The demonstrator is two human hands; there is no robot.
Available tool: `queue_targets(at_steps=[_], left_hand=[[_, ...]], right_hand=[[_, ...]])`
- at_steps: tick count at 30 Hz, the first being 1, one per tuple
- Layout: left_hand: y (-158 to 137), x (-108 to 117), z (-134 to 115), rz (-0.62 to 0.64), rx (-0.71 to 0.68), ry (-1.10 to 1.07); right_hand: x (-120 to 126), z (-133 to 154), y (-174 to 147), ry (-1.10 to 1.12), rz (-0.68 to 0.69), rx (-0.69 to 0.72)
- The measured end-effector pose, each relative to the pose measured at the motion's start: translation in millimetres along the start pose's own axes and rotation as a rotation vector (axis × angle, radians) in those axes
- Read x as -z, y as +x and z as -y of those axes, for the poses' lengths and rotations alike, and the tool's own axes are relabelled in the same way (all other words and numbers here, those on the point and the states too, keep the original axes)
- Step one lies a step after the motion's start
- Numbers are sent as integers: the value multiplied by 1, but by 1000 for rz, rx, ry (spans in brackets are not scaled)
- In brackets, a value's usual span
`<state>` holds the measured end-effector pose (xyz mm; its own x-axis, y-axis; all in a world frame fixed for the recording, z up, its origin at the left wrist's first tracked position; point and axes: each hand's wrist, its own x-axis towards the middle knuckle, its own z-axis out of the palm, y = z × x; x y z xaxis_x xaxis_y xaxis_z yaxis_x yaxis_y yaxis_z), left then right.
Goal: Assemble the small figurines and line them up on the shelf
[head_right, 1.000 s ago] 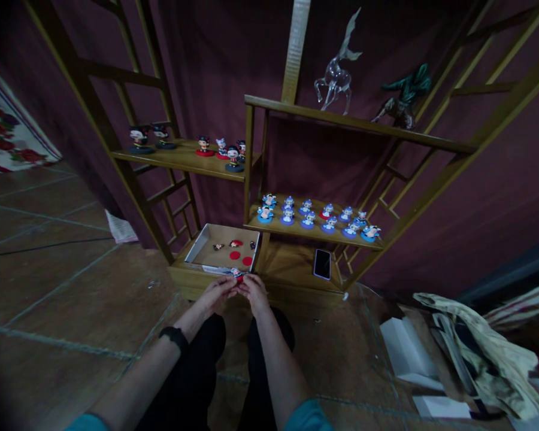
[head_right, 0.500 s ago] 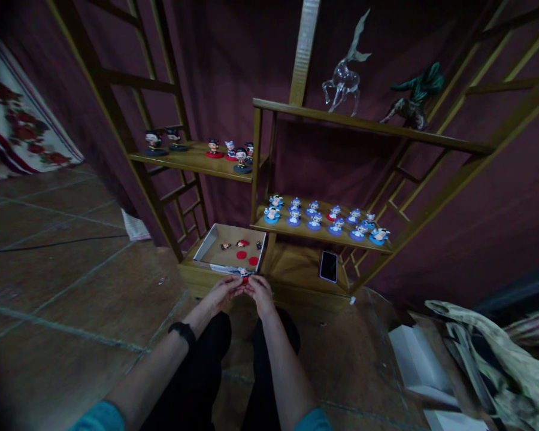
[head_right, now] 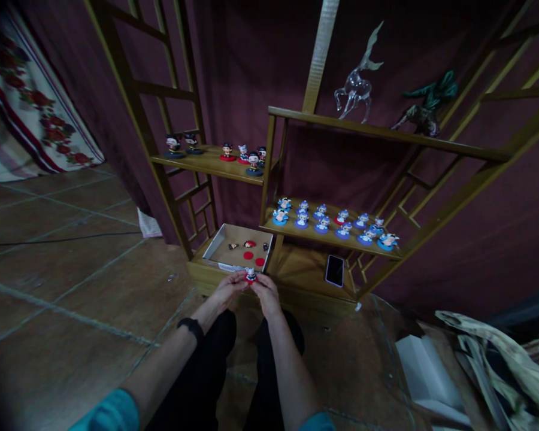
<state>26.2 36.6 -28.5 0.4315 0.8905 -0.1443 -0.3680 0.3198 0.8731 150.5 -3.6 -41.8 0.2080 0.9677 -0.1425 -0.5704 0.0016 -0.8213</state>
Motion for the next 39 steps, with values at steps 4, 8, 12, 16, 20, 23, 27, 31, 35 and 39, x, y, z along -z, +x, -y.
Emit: queue_targets(at_steps=[4,8,12,16,20,23,27,31,35,39], left_hand=[[1,0,1,-32,-47,15],[1,2,3,-24,-83,24],[2,5,4,-22,-100,37],[5,9,6,-47,-124,60],[7,9,8,-54,-126,56],[6,8,7,-72,-112,35],[4,6,5,-83,-85,11],[3,5,3,-82,-73,-21],[3,5,4,-63,-61,-66],[4,6,6,-77,-84,-59]], right_hand=[[-1,0,0,-10,31,4],[-1,-3,2,-14,2,22],[0,-7,5,-16,1,24],[0,-9,7,-5,25,19],[-2,-8,6,-13,87,9],[-3,-7,5,-6,90,12],[-3,-7,4,8,109,13],[-1,-8,4,15,107,-14],[-1,-8,4,48,104,-27],[-1,-10,3,94,91,-37]])
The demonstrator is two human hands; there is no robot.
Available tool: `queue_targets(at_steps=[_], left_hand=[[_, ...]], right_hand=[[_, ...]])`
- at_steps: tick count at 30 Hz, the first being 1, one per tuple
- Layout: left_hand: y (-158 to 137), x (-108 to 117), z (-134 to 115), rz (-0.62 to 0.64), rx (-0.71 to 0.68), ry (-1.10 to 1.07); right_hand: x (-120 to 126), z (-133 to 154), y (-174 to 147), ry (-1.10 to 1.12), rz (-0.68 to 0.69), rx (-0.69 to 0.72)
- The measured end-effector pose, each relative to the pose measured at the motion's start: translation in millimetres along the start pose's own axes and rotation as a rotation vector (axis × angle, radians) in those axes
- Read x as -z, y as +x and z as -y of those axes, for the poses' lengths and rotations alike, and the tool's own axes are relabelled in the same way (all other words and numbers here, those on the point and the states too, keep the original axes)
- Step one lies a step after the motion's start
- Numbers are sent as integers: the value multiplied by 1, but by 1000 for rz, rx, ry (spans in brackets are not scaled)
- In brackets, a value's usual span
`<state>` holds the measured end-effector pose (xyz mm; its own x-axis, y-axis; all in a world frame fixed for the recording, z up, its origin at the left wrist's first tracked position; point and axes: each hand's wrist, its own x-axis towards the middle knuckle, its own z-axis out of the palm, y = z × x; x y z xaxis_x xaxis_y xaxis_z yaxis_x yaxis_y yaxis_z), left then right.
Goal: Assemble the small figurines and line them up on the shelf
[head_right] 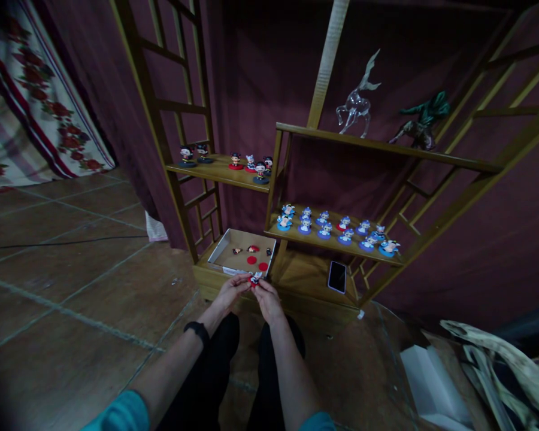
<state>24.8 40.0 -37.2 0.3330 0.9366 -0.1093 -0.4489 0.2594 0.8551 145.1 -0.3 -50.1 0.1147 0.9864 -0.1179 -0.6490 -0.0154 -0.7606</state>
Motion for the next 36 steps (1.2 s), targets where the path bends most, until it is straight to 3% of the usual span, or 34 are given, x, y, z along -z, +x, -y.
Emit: queue_targets(at_steps=[7,16,22,29,36], left_hand=[[3,3,2,-30,-53,29],[2,-4,2,-17,27,-72],[0,-9,1,1,58,-54],[1,-6,-3,3,155,-111],[0,-6,-5,46,190,-125]], right_hand=[[-1,-1,1,66,1,6],[-2,0,0,24,-69,50],[-6,3,-4,-26,-37,100],[-2,2,-2,-27,-130,81],[-6,7,-7,-47,-72,93]])
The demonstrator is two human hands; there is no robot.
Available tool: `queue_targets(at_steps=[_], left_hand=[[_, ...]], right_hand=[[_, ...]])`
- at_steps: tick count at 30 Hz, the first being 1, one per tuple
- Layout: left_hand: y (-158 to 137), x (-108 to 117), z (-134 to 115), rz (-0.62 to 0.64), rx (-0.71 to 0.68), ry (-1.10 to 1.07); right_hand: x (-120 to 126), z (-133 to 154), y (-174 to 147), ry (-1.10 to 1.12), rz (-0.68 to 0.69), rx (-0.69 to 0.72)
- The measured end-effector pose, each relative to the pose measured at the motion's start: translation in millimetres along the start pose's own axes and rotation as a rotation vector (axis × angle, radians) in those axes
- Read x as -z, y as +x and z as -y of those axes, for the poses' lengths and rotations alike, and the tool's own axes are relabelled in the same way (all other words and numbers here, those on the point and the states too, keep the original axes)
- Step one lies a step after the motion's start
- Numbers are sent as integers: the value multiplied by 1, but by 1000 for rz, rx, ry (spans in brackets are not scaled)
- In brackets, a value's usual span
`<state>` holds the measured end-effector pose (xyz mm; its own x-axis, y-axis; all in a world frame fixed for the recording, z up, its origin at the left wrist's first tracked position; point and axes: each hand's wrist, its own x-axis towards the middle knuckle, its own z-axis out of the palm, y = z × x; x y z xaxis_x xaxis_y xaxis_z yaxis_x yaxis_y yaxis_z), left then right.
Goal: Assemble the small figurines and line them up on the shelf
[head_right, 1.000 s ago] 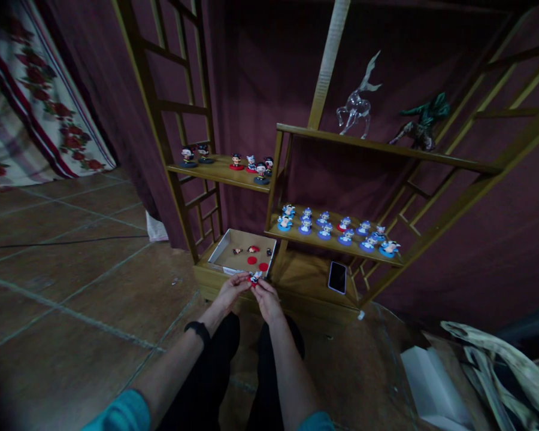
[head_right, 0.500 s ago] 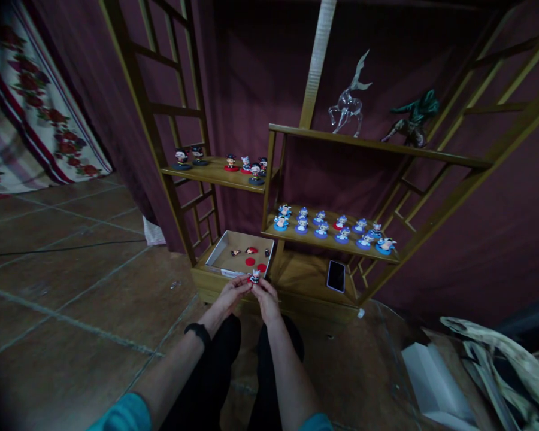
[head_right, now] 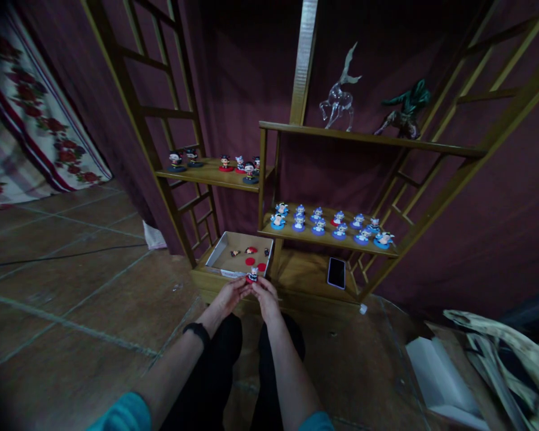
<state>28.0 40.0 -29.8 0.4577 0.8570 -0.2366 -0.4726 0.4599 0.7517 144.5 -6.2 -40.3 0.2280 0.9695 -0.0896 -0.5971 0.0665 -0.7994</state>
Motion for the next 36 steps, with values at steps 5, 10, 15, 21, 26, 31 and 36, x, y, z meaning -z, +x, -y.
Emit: queue_targets(at_steps=[5,10,15,21,26,31,36], left_hand=[[-1,-2,0,28,-7,6],[-1,-3,-1,-26,38,-38],[0,-5,-1,-68,61,-74],[0,-8,-2,-91,93,-96],[0,-8,-2,-96,125,-100],[0,-6,0,-90,134,-94],[1,-5,1,-89,156,-98]], right_hand=[[-1,2,-2,-31,-27,-12],[1,1,1,-51,-59,-23],[2,-1,3,-86,-71,-14],[0,-1,1,-190,-63,38],[-2,-1,0,-226,-3,13],[-3,-1,0,-227,-7,-33],[-1,-3,2,-204,-1,-52]])
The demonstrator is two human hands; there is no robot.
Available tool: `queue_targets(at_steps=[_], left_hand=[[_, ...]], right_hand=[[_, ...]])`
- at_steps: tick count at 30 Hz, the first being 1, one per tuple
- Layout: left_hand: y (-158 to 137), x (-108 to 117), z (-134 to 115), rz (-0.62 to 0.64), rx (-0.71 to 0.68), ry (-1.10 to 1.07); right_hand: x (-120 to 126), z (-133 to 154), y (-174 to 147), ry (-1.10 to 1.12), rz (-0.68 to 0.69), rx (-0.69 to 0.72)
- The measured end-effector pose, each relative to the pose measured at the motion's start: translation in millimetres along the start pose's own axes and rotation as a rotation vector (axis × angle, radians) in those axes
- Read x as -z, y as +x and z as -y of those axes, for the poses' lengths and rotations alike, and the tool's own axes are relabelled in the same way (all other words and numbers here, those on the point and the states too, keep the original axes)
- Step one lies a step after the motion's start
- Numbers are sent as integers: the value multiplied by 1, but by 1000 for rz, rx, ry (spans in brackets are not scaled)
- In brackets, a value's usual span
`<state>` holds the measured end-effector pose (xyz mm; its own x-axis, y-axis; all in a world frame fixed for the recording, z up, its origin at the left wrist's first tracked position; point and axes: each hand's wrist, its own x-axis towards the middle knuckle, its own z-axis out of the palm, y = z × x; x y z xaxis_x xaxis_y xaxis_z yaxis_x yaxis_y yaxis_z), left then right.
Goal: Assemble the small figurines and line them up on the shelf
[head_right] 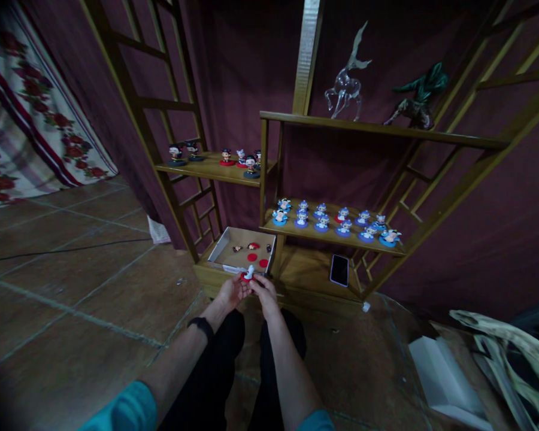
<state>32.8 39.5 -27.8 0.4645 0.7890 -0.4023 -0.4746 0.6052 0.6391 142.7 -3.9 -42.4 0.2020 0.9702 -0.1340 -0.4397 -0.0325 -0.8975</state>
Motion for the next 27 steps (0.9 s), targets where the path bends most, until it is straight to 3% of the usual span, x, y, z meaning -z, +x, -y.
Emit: queue_targets(at_steps=[27], left_hand=[[0,5,-1,47,79,-55]], right_hand=[[-5,10,-9,98,32,10]])
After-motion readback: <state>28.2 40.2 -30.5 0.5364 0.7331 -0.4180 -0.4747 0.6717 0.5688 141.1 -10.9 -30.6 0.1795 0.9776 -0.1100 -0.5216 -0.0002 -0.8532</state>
